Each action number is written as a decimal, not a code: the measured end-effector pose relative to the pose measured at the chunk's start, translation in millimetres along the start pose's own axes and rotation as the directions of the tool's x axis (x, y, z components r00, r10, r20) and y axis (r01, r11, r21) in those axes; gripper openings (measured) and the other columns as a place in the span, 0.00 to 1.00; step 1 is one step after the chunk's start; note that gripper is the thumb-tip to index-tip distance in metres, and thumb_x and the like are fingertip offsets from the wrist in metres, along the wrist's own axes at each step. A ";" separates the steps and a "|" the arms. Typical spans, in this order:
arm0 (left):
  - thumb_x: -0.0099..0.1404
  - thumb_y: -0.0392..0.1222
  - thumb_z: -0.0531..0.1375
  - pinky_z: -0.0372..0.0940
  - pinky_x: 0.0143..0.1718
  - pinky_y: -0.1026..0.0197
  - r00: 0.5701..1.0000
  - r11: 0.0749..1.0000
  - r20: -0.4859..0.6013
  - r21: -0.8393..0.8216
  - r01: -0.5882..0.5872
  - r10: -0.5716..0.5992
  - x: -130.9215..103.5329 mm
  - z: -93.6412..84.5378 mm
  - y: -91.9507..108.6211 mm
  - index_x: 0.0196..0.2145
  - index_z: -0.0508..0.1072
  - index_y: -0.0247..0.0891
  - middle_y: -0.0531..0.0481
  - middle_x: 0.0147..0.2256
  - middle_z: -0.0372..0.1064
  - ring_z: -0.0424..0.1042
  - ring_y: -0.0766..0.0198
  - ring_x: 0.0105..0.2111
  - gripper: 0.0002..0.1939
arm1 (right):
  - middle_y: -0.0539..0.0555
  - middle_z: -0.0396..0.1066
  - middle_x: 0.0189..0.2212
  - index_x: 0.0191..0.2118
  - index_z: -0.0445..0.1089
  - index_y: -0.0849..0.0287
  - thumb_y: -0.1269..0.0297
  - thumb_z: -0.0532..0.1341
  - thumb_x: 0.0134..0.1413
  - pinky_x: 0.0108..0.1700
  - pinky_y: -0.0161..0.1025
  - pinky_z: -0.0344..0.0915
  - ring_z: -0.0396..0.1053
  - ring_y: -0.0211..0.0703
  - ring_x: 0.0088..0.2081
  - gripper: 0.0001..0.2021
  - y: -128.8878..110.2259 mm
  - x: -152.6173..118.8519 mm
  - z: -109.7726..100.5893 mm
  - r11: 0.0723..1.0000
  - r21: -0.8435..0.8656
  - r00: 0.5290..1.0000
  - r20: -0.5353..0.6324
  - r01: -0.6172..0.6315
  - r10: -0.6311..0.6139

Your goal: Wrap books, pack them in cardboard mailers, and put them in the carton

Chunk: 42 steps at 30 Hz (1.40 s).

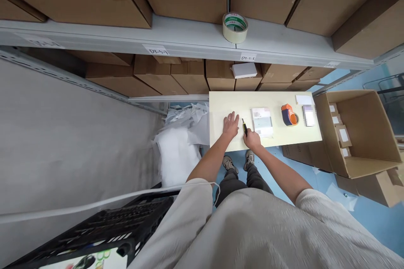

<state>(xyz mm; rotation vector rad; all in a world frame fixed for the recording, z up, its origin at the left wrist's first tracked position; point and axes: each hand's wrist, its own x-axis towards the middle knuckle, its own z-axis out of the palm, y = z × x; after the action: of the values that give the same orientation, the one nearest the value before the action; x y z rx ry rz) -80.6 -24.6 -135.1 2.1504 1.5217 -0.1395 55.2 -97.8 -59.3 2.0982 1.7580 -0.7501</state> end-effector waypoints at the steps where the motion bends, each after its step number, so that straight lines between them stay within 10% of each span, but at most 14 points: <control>1: 0.75 0.45 0.59 0.45 0.75 0.39 1.000 1.000 -0.018 -0.006 -0.005 0.005 -4.5 0.5 2.5 0.77 0.53 0.42 0.36 0.78 0.44 0.46 0.39 0.77 0.37 | 0.69 0.80 0.49 0.60 0.66 0.64 0.61 0.52 0.77 0.52 0.45 0.71 0.80 0.58 0.52 0.16 1.1 -3.2 2.3 1.000 0.000 1.000 0.000 0.004 -0.004; 7: 0.75 0.38 0.53 0.55 0.70 0.40 1.000 1.000 0.012 -0.017 -0.022 0.023 -28.3 6.0 13.4 0.70 0.62 0.41 0.33 0.67 0.63 0.59 0.40 0.69 0.27 | 0.69 0.80 0.48 0.58 0.67 0.64 0.61 0.53 0.76 0.52 0.45 0.71 0.80 0.58 0.51 0.15 6.9 -23.0 10.7 1.000 -0.011 1.000 -0.002 0.019 -0.019; 16: 0.74 0.40 0.55 0.45 0.76 0.43 0.992 0.992 0.019 0.017 -0.123 0.123 -61.1 18.0 3.8 0.73 0.58 0.42 0.39 0.78 0.48 0.47 0.47 0.77 0.31 | 0.70 0.80 0.49 0.59 0.68 0.65 0.62 0.53 0.76 0.52 0.45 0.70 0.80 0.58 0.52 0.16 16.6 -54.7 25.2 0.999 -0.020 0.999 0.033 0.031 -0.030; 32: 0.71 0.37 0.57 0.54 0.73 0.43 0.996 0.999 0.073 0.014 -0.043 0.042 -81.1 22.1 6.8 0.78 0.51 0.42 0.36 0.77 0.50 0.51 0.43 0.75 0.41 | 0.69 0.80 0.49 0.59 0.72 0.62 0.61 0.55 0.75 0.51 0.46 0.71 0.80 0.60 0.52 0.16 37.4 -103.8 45.2 1.000 -0.014 0.995 0.099 0.028 -0.027; 42: 0.69 0.33 0.55 0.59 0.71 0.48 0.978 0.996 0.196 0.020 -0.084 0.078 -75.8 9.6 -4.6 0.74 0.61 0.37 0.38 0.78 0.47 0.53 0.50 0.77 0.36 | 0.61 0.82 0.42 0.56 0.72 0.58 0.60 0.54 0.73 0.44 0.40 0.69 0.80 0.53 0.41 0.15 68.6 -109.1 8.6 0.959 0.277 0.995 -0.054 -0.063 0.081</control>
<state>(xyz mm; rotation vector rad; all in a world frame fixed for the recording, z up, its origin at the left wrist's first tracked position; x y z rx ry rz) -111.0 -92.7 -117.8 2.1474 1.3266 -0.3356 107.9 -205.5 -11.3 2.3770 1.6804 -0.9641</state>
